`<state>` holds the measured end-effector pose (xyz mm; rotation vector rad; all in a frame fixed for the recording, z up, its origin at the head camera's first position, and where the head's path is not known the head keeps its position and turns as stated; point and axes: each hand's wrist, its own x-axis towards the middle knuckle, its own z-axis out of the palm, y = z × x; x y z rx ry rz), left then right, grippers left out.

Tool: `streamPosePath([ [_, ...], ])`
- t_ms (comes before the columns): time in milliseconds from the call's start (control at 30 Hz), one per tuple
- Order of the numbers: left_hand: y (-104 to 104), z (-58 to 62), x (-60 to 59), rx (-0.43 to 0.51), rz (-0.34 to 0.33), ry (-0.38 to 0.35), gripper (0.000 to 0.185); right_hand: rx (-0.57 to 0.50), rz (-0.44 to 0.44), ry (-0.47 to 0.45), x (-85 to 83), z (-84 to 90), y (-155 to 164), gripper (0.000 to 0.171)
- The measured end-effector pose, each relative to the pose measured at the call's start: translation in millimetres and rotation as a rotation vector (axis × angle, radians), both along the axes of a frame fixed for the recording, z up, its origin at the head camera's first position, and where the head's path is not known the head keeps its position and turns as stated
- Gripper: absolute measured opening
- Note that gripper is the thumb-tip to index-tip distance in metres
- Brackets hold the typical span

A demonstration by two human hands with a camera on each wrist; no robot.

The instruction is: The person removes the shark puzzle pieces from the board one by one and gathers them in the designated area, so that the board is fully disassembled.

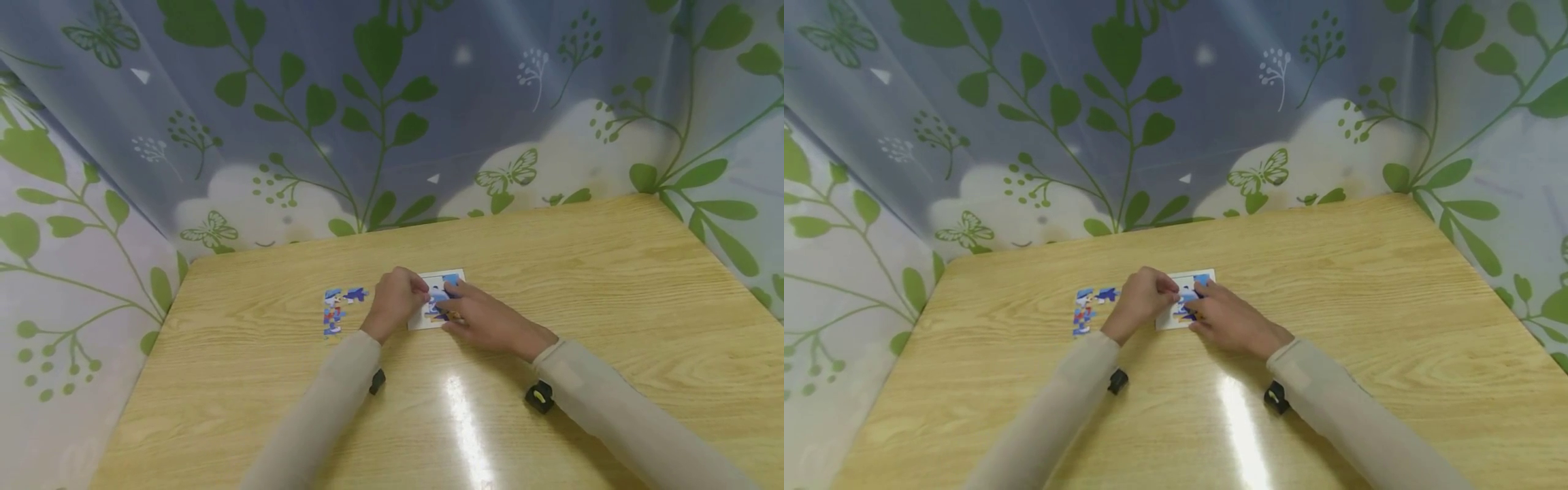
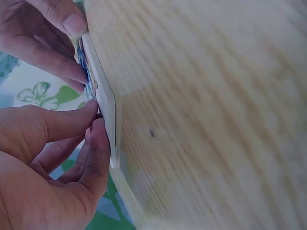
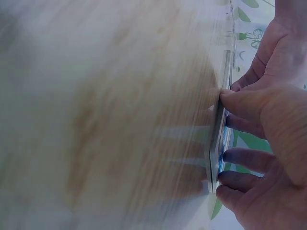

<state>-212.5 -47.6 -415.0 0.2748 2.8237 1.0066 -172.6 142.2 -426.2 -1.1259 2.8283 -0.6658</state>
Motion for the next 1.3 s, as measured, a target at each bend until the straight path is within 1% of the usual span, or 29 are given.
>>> streamPosePath([
  [233, 1.5, 0.5, 0.2, -0.018, 0.013, 0.006, 0.004, 0.021, 0.000, 0.001, 3.6, 1.8, 4.3, 0.036],
  [433, 1.1, -0.7, -0.2, -0.029, 0.010, 0.033, 0.004, 0.049, -0.011, -0.044, 6.8, 3.5, 8.5, 0.037],
  [767, 1.9, 0.3, 1.4, -0.012, 0.021, 0.025, 0.004, 0.053, -0.019, -0.084, 6.8, 4.4, 7.8, 0.039],
  [967, 2.0, 2.9, 3.7, 0.022, 0.033, -0.016, 0.006, 0.043, -0.021, -0.103, 7.4, 4.7, 8.5, 0.038],
  [1167, -0.2, 3.9, 4.1, 0.083, 0.024, -0.015, 0.008, 0.037, -0.016, -0.098, 8.3, 4.8, 9.3, 0.036],
  [1300, -0.7, 3.3, 2.6, 0.117, 0.038, -0.025, 0.008, 0.033, -0.006, -0.089, 8.0, 4.6, 9.5, 0.036],
])
